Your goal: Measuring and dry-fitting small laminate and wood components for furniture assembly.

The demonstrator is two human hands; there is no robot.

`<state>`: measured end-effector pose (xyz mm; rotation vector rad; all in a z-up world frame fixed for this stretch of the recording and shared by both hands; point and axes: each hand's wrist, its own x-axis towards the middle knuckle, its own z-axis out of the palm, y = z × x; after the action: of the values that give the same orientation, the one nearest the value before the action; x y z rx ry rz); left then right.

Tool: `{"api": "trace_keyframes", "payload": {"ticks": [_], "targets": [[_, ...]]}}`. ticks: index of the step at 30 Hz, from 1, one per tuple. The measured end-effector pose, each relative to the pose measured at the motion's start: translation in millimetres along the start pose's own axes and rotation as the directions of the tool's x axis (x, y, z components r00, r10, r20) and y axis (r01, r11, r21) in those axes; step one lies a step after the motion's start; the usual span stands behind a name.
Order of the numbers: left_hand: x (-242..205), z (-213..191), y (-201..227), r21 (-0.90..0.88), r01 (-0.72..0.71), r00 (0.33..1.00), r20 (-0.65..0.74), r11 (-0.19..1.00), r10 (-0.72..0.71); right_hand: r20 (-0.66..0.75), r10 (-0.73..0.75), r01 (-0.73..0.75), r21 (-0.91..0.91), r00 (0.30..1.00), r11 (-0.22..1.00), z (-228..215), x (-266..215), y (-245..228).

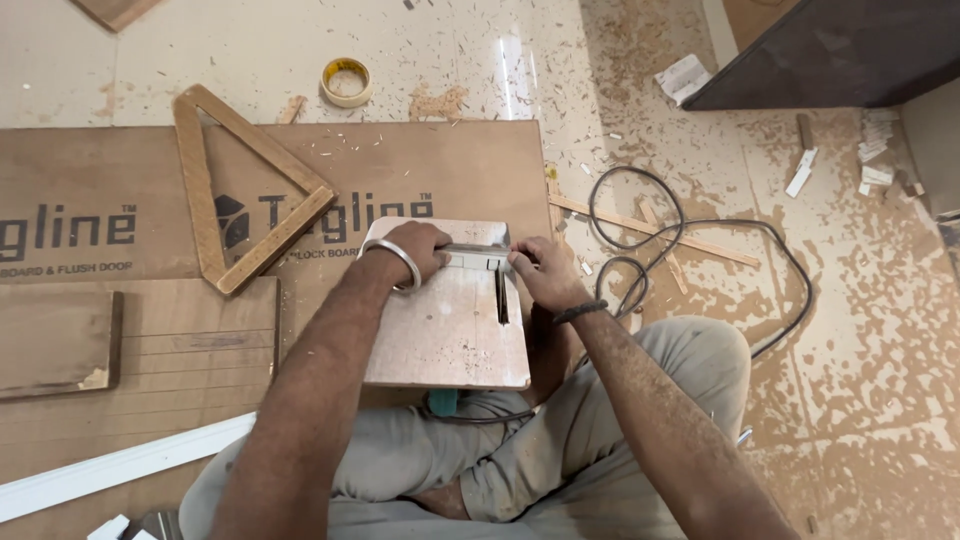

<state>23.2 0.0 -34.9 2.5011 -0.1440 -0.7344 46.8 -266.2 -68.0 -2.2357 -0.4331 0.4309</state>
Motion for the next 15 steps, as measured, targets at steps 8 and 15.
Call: {"api": "trace_keyframes", "payload": {"ticks": [8, 15], "targets": [[35.8, 2.0, -9.6, -0.020, -0.009, 0.999, 0.038, 1.000, 0.010, -0.010, 0.026, -0.026, -0.034, 1.000, 0.999, -2.6, 22.8, 24.5], [42.0, 7.9, -14.8, 0.032, -0.061, 0.998, 0.029, 0.998, 0.060, 0.039, 0.072, -0.077, 0.146, 0.997, 0.986, -6.4, 19.7, 17.7]]}}
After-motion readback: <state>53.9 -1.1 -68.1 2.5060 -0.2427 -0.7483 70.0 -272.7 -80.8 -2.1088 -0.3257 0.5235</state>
